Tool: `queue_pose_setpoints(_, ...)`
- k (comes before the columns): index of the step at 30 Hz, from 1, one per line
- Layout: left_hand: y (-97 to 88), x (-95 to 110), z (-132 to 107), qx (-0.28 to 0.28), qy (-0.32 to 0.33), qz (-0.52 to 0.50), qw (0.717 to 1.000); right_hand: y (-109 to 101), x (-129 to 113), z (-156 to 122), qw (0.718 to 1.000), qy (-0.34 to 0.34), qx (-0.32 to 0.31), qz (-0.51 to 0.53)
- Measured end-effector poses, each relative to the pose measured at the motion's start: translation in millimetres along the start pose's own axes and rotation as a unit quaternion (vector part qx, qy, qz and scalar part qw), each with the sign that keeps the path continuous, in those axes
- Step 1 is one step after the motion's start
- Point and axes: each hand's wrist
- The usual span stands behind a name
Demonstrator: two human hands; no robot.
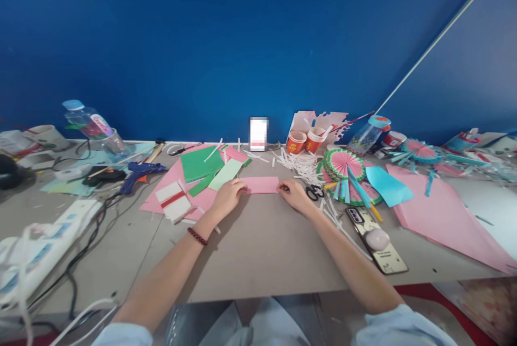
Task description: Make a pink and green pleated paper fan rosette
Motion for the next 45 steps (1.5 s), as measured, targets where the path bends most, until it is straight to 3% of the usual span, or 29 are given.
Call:
queue_pose_setpoints(8, -0.5, -1, 0, 0.001, 0.009, -0.019, 1.000, 5, 3, -4, 0.999, -0.027, 0.032, 0.004)
queue_pose_setpoints(20, -8.2, -3, -5, -0.025, 0.070, 0.015, 0.997, 3, 2, -4, 0.999, -0.029, 0.003, -0.012)
queue_pose_setpoints(31, -6.2, -1, -3, -0.051, 0.156, 0.151, 0.975, 3, -2, -5, 0.997, -0.034, -0.005, -0.063)
queue_pose_setpoints(39, -6.2, 24, -10, -0.067, 0.171, 0.263, 0.947, 6, -16, -12, 0.978, -0.073, -0.011, -0.196)
queue_pose_setpoints(45, -5.5, 46, -21, -0.099, 0.124, 0.292, 0.943, 5, -29, -14, 0.940, -0.135, -0.060, -0.308)
Point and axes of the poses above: each hand's wrist, its own z-axis towards the middle knuckle, its own y-axis out of the palm, x = y × z, and after that the axes turned 13 degrees about x, right-handed
